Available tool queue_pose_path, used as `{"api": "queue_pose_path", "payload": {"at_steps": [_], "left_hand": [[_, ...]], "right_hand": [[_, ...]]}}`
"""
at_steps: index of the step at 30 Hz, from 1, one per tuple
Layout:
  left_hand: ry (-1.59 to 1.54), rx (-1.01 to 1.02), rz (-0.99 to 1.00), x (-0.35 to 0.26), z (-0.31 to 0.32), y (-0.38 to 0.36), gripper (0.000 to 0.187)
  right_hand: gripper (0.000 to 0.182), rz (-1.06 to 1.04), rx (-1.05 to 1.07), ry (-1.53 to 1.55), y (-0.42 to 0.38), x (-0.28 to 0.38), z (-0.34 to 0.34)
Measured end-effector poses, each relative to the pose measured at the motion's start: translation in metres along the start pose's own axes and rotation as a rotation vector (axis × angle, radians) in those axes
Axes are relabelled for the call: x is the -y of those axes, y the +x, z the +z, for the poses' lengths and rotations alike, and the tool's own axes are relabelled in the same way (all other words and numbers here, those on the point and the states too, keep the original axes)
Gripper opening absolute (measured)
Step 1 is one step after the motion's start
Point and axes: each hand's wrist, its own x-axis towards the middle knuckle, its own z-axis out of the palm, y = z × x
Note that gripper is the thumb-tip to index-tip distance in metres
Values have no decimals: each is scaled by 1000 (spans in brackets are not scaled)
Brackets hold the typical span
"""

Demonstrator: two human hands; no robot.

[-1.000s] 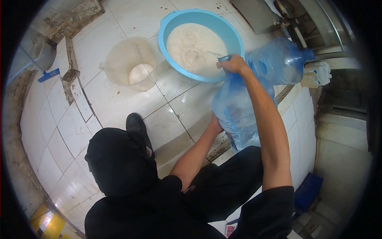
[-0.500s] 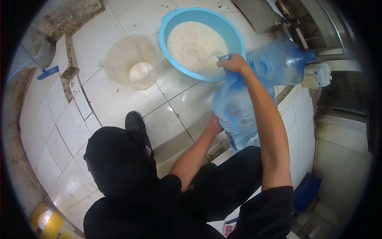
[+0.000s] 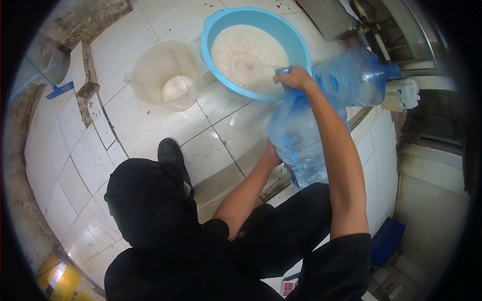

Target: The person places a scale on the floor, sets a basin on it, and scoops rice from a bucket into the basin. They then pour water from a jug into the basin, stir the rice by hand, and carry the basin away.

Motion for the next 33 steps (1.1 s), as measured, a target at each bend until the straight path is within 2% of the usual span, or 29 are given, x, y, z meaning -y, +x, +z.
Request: {"api": "queue_pose_path", "payload": {"at_steps": [3,5,8,9,11,15,17,20,22,26,29,31,32,33], "left_hand": [[-14,36,9,-2,2,-1,49],[1,87,2,1,-4,1,47],[-88,96,-5,0,-8,2,36],[79,116,56,5,-25,12,49],[246,137,116,7,-34,18,63],[377,203,153,5,-32,15,63],[412,196,146,4,-31,14,63],[224,153,137,4,-25,11,59],[12,128,60,-1,-10,3,37],[64,85,74,1,-4,-5,49],[384,190,233,2,-12,-1,54],[-36,118,19,0,-13,4,51],[-33,120,18,0,-14,4,51],[127,128,91,0,-14,2,49]], "right_hand": [[48,21,-51,-32,4,-2,3],[49,-4,34,-17,5,-1,0],[51,21,46,-26,-2,6,-3],[51,19,46,-26,-1,5,-3],[53,5,22,-49,6,0,2],[56,-8,-24,-65,9,-1,5],[63,16,75,-69,1,7,-2],[66,19,67,-75,5,4,1],[65,9,59,-62,8,1,3],[63,-3,10,-37,17,-6,11],[61,6,72,-34,10,0,5],[60,4,62,-27,4,3,5],[58,-1,54,-23,2,6,3],[58,-2,50,-22,5,4,4]]}}
